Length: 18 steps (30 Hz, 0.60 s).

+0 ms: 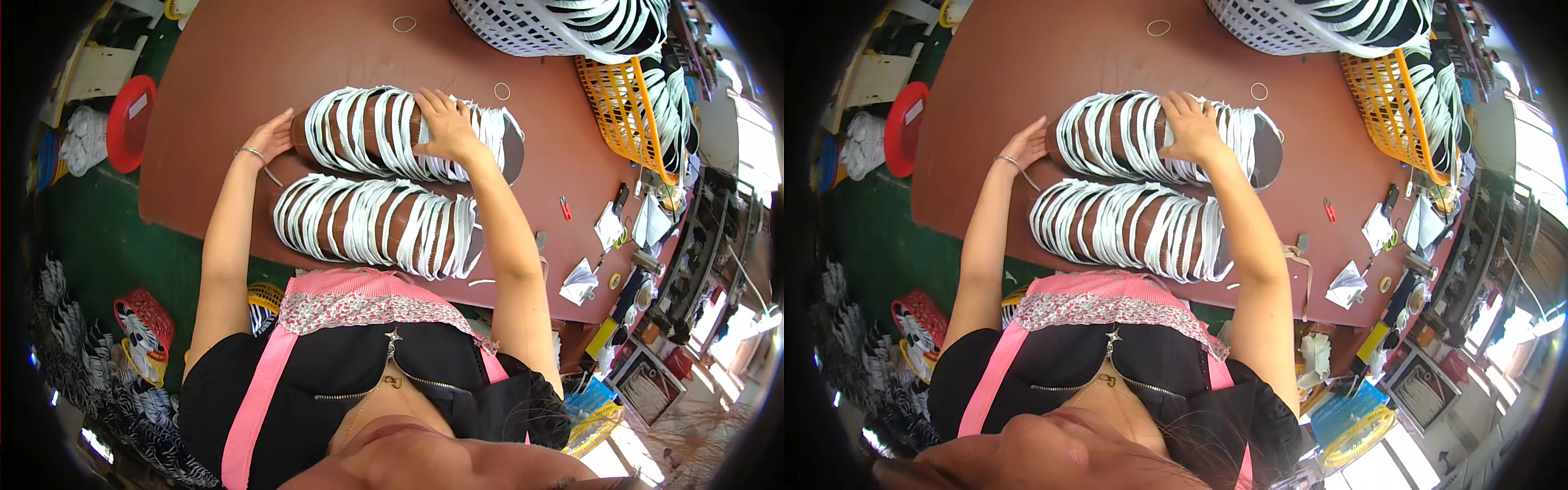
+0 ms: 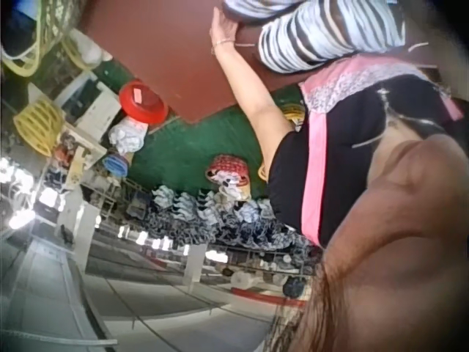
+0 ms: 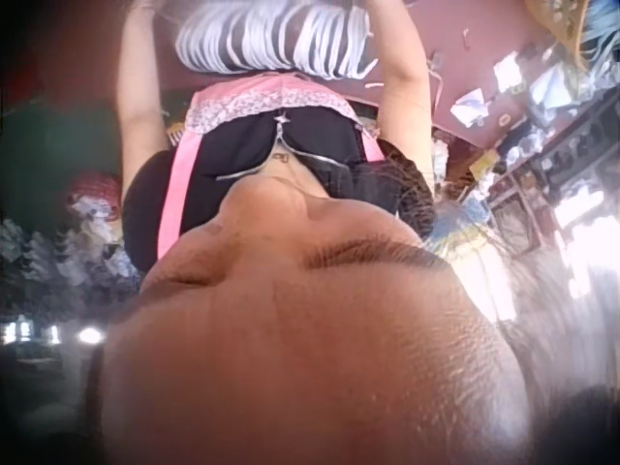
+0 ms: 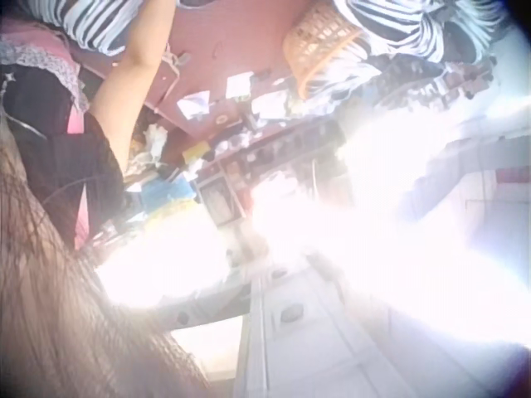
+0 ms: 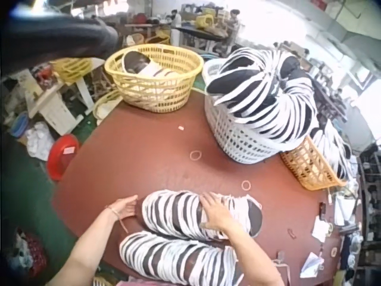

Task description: The recorder organizes shoe components, writes on a document, and then sands or cleans the edges of shoe upper components at a workstation.

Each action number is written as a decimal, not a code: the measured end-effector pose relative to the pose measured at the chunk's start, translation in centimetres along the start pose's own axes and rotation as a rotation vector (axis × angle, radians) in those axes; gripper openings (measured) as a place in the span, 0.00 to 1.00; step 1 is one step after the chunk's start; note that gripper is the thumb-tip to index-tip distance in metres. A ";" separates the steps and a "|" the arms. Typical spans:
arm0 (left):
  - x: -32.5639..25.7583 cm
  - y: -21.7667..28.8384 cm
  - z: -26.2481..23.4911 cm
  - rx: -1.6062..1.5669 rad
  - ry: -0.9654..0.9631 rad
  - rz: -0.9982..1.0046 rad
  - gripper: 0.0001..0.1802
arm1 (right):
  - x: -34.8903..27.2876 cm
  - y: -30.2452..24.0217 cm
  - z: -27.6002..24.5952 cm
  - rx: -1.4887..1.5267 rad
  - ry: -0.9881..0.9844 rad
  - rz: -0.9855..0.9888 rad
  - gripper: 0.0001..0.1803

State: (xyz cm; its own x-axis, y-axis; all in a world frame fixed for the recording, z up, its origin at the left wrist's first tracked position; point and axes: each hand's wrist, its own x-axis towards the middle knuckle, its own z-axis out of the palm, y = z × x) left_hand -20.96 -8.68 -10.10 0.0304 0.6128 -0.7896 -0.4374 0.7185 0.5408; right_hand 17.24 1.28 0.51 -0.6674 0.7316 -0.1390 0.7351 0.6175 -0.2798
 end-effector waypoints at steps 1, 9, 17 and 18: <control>0.1 0.6 0.7 -0.001 -0.011 -0.008 0.40 | 0.4 0.0 0.0 -0.037 -0.075 0.036 0.56; 2.1 1.0 -0.9 -0.048 -0.345 -0.162 0.24 | -2.3 0.6 -1.8 -0.297 -0.285 0.269 0.55; 4.5 -0.6 -1.2 -0.304 -0.611 -0.216 0.25 | 0.2 -1.3 3.0 0.259 0.500 0.395 0.08; 4.5 -0.7 -1.2 -0.329 -0.630 -0.211 0.24 | -0.2 -1.4 3.3 0.321 0.452 0.471 0.10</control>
State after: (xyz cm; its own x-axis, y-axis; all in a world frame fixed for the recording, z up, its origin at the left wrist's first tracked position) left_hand -21.58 -6.77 -14.37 0.6103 0.6166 -0.4974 -0.6089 0.7668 0.2034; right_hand 15.98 -0.70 -2.18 -0.1231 0.9897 0.0731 0.8152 0.1429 -0.5612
